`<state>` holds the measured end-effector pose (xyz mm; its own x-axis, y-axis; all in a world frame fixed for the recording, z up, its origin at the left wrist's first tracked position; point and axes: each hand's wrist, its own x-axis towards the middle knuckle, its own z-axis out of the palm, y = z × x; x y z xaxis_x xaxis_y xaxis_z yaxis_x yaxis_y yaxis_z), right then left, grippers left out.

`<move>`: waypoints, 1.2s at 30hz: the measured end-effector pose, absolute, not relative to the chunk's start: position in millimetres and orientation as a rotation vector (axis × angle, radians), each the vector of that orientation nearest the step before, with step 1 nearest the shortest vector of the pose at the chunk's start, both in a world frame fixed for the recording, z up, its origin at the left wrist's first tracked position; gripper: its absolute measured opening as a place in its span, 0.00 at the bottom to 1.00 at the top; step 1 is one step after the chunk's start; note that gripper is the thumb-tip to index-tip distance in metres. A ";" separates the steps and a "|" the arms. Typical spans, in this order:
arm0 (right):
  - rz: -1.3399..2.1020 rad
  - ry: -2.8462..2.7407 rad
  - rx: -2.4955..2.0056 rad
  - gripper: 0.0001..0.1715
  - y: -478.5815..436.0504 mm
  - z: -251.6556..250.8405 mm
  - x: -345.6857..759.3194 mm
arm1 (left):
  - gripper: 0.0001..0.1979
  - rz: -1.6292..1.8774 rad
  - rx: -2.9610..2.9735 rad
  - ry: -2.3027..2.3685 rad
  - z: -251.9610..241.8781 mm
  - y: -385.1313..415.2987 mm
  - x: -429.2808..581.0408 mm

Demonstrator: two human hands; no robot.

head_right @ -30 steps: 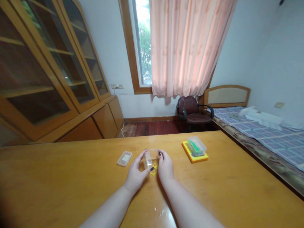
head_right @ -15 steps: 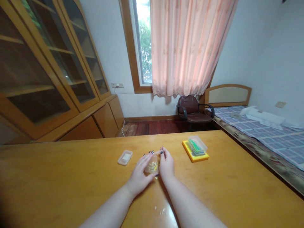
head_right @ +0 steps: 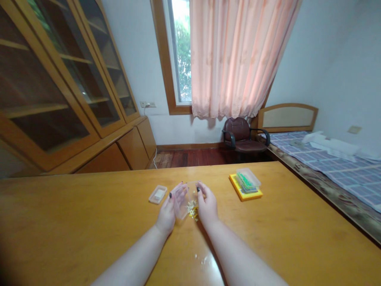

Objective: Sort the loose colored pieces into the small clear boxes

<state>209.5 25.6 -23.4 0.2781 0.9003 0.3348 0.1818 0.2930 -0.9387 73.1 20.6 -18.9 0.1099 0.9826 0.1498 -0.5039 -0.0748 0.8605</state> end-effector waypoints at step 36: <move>0.519 -1.913 -1.137 0.36 11.7 -14.5 202.7 | 0.31 1.480 0.827 0.775 -21.0 28.8 73.4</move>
<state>202.7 11.7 -14.5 -0.2451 0.8612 0.4453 0.5178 0.5046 -0.6908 73.4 28.8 -21.0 -0.0351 0.9978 0.0558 -0.5222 -0.0659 0.8503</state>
